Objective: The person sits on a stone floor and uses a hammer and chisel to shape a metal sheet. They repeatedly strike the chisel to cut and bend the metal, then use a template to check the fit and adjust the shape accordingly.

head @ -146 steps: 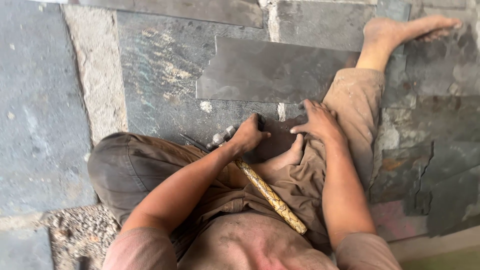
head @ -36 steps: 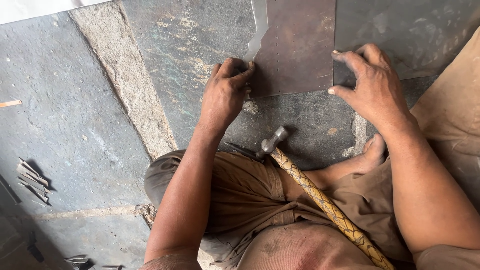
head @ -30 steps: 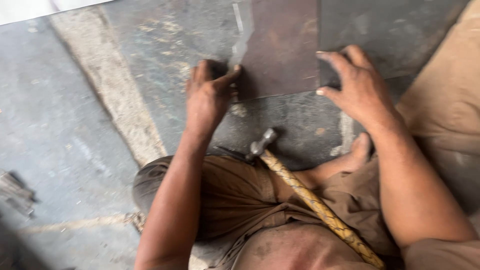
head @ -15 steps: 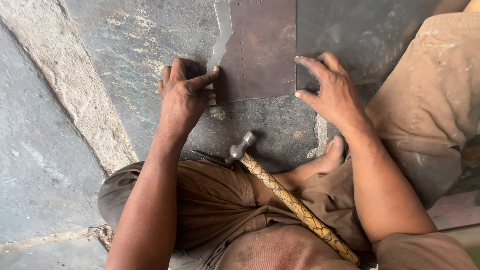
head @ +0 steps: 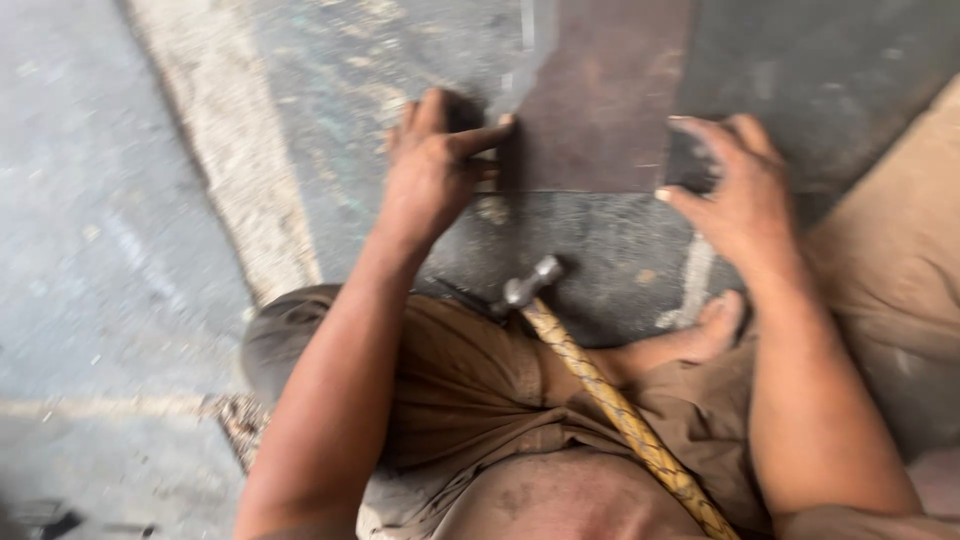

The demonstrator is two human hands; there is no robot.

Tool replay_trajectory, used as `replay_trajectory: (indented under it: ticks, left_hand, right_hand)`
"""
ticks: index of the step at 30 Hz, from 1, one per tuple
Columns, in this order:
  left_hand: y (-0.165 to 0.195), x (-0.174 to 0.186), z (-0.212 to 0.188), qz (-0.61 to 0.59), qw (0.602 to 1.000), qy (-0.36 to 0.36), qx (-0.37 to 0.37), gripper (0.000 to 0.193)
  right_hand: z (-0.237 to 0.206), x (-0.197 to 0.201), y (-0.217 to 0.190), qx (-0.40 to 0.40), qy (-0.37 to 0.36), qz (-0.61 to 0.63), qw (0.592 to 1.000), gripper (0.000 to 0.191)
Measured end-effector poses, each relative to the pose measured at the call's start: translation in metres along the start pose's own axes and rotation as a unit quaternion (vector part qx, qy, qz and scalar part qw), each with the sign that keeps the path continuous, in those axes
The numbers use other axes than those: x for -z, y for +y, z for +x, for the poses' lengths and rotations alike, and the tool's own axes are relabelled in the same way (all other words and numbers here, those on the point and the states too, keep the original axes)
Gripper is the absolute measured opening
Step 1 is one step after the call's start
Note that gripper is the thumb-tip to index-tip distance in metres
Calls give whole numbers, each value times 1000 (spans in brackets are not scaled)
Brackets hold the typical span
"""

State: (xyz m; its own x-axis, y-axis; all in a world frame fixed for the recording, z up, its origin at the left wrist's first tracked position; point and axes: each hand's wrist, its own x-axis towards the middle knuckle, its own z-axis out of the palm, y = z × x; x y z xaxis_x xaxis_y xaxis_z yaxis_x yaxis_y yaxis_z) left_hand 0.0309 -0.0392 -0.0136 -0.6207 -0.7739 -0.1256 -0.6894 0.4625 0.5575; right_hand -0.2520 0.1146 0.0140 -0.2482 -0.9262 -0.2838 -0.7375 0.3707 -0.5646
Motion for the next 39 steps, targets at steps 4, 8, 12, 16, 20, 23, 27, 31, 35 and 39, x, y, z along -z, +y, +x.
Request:
replay_trajectory:
  ticks: [4,8,12,16,20,23,27,31,35,39]
  left_hand:
    - [0,-2,-1,3,1000,1,22,46]
    - [1,-2,-1,6,999,-19,36,47]
    - [2,-2,0,12,999,-19,36,48]
    - [1,-5,0,21,999,-19,36,46]
    - [0,-7,0,26,999,-22,32,46]
    - [1,-7,0,21,999,-15,30,44]
    - [2,-6,0,24,999,-14,35,45]
    - [5,-5,0,8,999,-14,38,47]
    - [10,-2,2,40,999,-4,16,46]
    - [18,2,1,11,1000,-5,29,45]
  right_hand:
    - [-1,-2,-3,-8,-1,-26,1000,72]
    - [-3,-2,-4,-26,1,-31,999,72]
    - [-3,-2,-3,-2,10,-28,1000,71]
    - [-4,-2,-2,-1,11,-22,1000,71]
    - [-4,-1,-2,-7,7,-22,1000,72]
    - [-3,-1,-3,-11,5,-35,999,71]
    - [-3,-1,-4,-29,-2,-40,999,71]
    - [-2,-1,-3,-28,-4,-31,999,71]
    - [-1,1,0,-26,-5,-9,1000,73]
    - [-1,4,4,-33,-8,-10,999,72]
